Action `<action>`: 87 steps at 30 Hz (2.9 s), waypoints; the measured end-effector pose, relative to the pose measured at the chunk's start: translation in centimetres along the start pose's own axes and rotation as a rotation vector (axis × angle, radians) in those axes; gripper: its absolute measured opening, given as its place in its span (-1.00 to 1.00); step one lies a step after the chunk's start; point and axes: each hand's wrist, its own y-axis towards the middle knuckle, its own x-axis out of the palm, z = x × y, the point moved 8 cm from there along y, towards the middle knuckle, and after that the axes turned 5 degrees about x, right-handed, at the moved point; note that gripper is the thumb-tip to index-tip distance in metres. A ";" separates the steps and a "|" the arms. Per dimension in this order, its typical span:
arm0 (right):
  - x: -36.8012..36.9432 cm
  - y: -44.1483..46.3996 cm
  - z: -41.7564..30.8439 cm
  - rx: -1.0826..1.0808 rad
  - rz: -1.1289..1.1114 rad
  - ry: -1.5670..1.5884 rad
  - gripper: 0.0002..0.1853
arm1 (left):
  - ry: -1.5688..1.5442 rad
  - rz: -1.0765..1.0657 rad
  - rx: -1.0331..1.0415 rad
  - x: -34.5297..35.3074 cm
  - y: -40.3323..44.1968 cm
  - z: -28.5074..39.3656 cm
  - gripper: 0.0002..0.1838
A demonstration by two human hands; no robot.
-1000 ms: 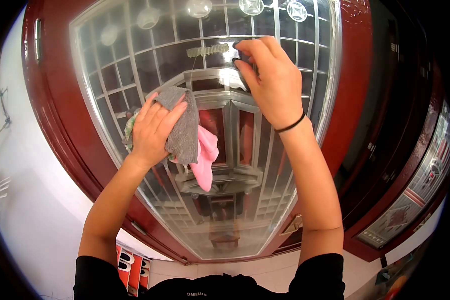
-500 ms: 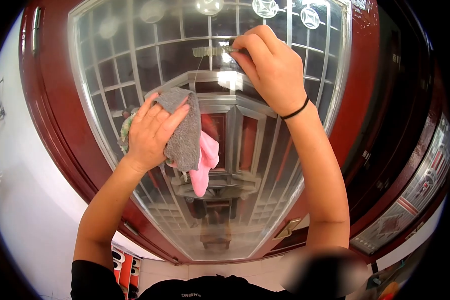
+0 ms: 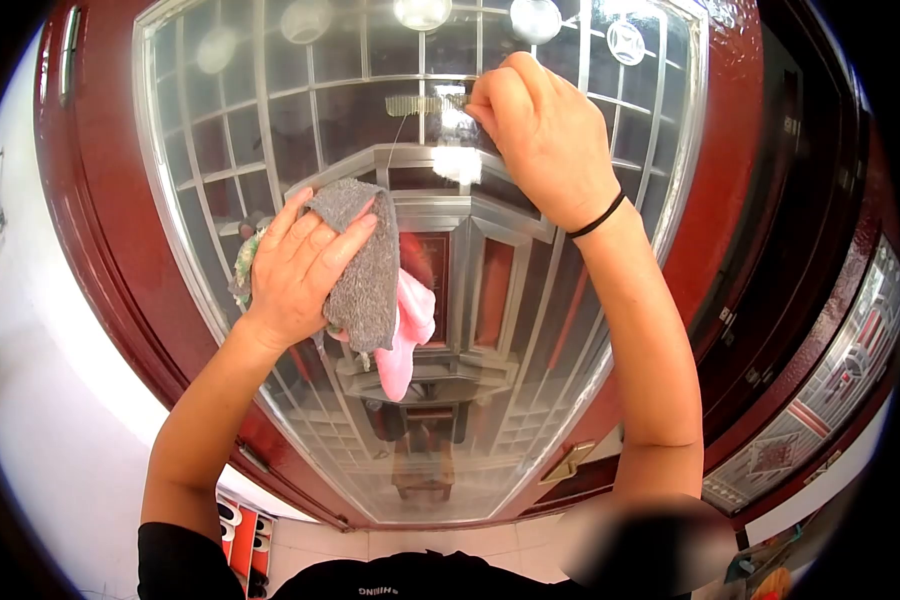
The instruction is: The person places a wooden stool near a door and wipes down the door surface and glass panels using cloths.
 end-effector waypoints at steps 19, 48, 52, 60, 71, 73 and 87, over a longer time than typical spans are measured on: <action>0.4 0.8 -2.3 -0.129 -0.032 -0.100 -0.83 | 0.027 -0.007 0.000 0.0 -0.1 0.0 -0.48; 1.7 1.5 -2.6 0.319 -0.225 0.587 -0.88 | 0.009 -0.013 -0.012 -0.1 -0.2 0.0 -0.50; 2.1 -0.6 -3.4 0.390 -0.298 0.798 -0.84 | 0.013 0.000 -0.006 0.0 -0.3 0.0 -0.50; -4.4 -7.4 2.1 0.714 -0.227 0.880 -0.90 | -0.009 -0.037 -0.019 0.3 -0.7 -0.1 -0.48; -23.2 -27.5 23.5 0.873 -0.356 -0.637 -0.64 | -0.023 0.020 0.016 0.0 -0.3 -0.1 -0.56; -19.2 -23.4 17.1 1.079 -0.152 0.196 -0.69 | -0.038 0.014 0.032 0.1 -0.6 0.0 -0.57; 4.2 -18.1 -13.5 1.275 -0.322 1.981 -0.56 | -0.842 -0.113 -0.502 0.0 -0.5 -0.5 -0.64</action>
